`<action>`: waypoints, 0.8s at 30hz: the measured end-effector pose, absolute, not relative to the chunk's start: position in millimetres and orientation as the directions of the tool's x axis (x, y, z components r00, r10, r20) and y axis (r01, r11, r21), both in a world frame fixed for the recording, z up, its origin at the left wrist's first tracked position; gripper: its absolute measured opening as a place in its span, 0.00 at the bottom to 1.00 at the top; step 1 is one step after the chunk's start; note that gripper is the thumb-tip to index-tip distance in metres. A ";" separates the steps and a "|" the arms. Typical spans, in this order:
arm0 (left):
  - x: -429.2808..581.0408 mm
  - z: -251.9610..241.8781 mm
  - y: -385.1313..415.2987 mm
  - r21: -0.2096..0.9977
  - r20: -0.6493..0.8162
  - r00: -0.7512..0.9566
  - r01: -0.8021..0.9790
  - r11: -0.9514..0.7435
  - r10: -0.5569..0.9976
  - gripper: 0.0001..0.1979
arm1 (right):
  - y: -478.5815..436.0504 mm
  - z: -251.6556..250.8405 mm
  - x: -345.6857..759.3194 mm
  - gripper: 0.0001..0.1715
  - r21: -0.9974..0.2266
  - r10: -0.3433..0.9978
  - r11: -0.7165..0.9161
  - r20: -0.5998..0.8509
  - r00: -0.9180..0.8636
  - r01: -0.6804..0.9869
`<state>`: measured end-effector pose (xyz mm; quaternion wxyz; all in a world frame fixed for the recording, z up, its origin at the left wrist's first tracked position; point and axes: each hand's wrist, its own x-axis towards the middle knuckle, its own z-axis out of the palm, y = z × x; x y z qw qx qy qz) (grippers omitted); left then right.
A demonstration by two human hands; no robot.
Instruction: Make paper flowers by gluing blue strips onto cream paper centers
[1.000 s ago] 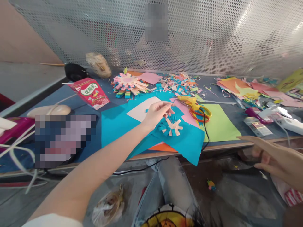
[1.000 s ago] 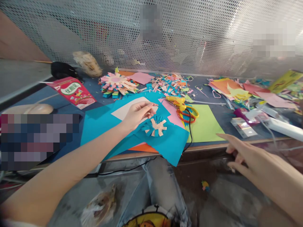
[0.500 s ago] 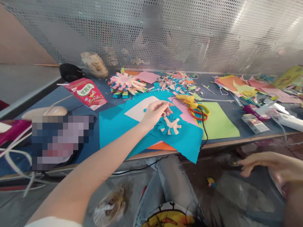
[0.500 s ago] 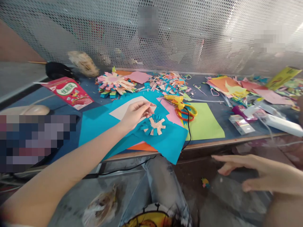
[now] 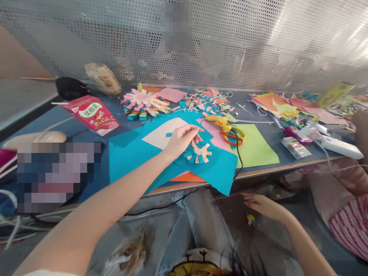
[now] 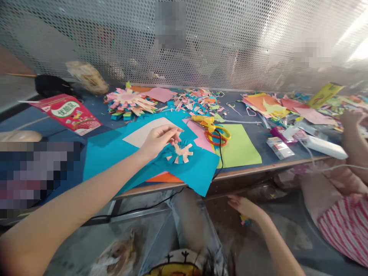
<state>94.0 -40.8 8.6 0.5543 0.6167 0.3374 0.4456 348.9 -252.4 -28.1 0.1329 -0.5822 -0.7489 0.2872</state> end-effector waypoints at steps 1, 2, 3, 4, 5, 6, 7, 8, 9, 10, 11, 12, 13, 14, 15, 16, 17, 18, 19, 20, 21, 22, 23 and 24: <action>93.6 9.1 -40.7 0.983 0.182 0.371 -0.070 -0.168 0.911 0.17 | -251.7 -14.3 352.2 0.20 -0.633 0.935 0.140 -0.169 -0.313 0.761; 93.2 9.7 -40.6 0.982 0.191 0.366 -0.064 -0.180 0.911 0.17 | -251.4 0.8 355.1 0.20 -0.695 0.918 0.119 -0.195 -0.346 0.709; 92.8 10.3 -40.4 0.979 0.203 0.359 -0.060 -0.195 0.911 0.17 | -251.2 15.9 357.8 0.21 -0.764 0.903 0.100 -0.199 -0.380 0.637; 92.4 11.0 -40.2 0.976 0.215 0.352 -0.057 -0.208 0.911 0.17 | -250.6 29.8 360.4 0.21 -0.836 0.891 0.074 -0.189 -0.412 0.543; 92.1 11.8 -40.2 0.975 0.222 0.348 -0.055 -0.217 0.911 0.17 | -249.3 41.6 363.1 0.19 -0.884 0.904 0.086 -0.124 -0.408 0.459; 92.0 12.7 -40.5 0.974 0.224 0.346 -0.054 -0.219 0.911 0.16 | -247.0 50.6 365.8 0.18 -0.918 0.926 0.110 -0.044 -0.375 0.380; 91.9 13.7 -41.1 0.975 0.222 0.346 -0.054 -0.217 0.911 0.16 | -243.7 56.7 368.5 0.17 -0.940 0.950 0.118 0.013 -0.312 0.321; 92.0 14.9 -41.9 0.975 0.219 0.347 -0.054 -0.214 0.912 0.15 | -239.4 60.2 370.9 0.17 -0.952 0.968 0.112 0.039 -0.250 0.284; 92.1 16.0 -43.0 0.976 0.218 0.346 -0.054 -0.213 0.913 0.14 | -234.2 61.7 372.8 0.17 -0.960 0.978 0.098 0.044 -0.205 0.262; 92.2 17.1 -44.1 0.975 0.219 0.344 -0.056 -0.213 0.913 0.14 | -228.1 61.6 374.1 0.18 -0.964 0.983 0.085 0.040 -0.179 0.252; 92.2 18.1 -45.1 0.975 0.224 0.341 -0.060 -0.216 0.913 0.13 | -221.2 60.6 374.5 0.18 -0.962 0.986 0.079 0.037 -0.162 0.260; 92.1 18.8 -45.6 0.973 0.232 0.337 -0.069 -0.222 0.913 0.13 | -213.6 59.2 373.9 0.17 -0.956 0.987 0.083 0.040 -0.155 0.283; 91.7 19.2 -45.7 0.969 0.246 0.335 -0.083 -0.231 0.910 0.13 | -205.2 57.5 372.0 0.17 -0.943 0.987 0.100 0.053 -0.152 0.318; 91.0 19.5 -45.1 0.965 0.264 0.337 -0.100 -0.244 0.904 0.13 | -195.9 55.7 368.8 0.16 -0.922 0.986 0.128 0.078 -0.148 0.367; 90.0 19.7 -43.9 0.959 0.281 0.346 -0.113 -0.258 0.895 0.14 | -185.8 53.7 364.0 0.15 -0.892 0.982 0.159 0.100 -0.158 0.424; 88.7 19.9 -42.2 0.954 0.299 0.359 -0.118 -0.274 0.884 0.14 | -175.2 51.6 357.5 0.16 -0.854 0.975 0.205 0.134 -0.178 0.478; 87.0 20.5 -40.0 0.949 0.315 0.372 -0.115 -0.294 0.873 0.14 | -164.4 49.3 349.4 0.16 -0.801 0.964 0.256 0.169 -0.205 0.541; 85.1 21.3 -37.7 0.944 0.328 0.383 -0.104 -0.312 0.864 0.14 | -153.7 47.0 339.8 0.16 -0.731 0.949 0.306 0.180 -0.260 0.610; 83.2 22.6 -35.3 0.940 0.338 0.387 -0.089 -0.330 0.858 0.13 | -143.8 44.6 329.0 0.16 -0.644 0.923 0.377 0.199 -0.330 0.666; 81.2 24.1 -33.1 0.935 0.348 0.384 -0.075 -0.347 0.855 0.12 | -135.1 42.3 317.5 0.17 -0.550 0.890 0.449 0.210 -0.404 0.704; 79.5 25.8 -31.1 0.931 0.357 0.376 -0.067 -0.359 0.855 0.12 | -128.0 40.3 305.8 0.18 -0.453 0.848 0.528 0.238 -0.473 0.718; 77.9 27.5 -29.5 0.929 0.362 0.363 -0.063 -0.365 0.859 0.11 | -122.7 38.6 294.5 0.21 -0.363 0.801 0.597 0.222 -0.555 0.715; 76.6 29.0 -28.2 0.929 0.363 0.352 -0.061 -0.366 0.863 0.11 | -119.2 37.2 284.1 0.24 -0.276 0.745 0.667 0.227 -0.628 0.692; 75.7 30.2 -27.2 0.930 0.361 0.343 -0.057 -0.364 0.867 0.10 | -117.2 36.1 275.1 0.27 -0.197 0.713 0.701 0.208 -0.669 0.686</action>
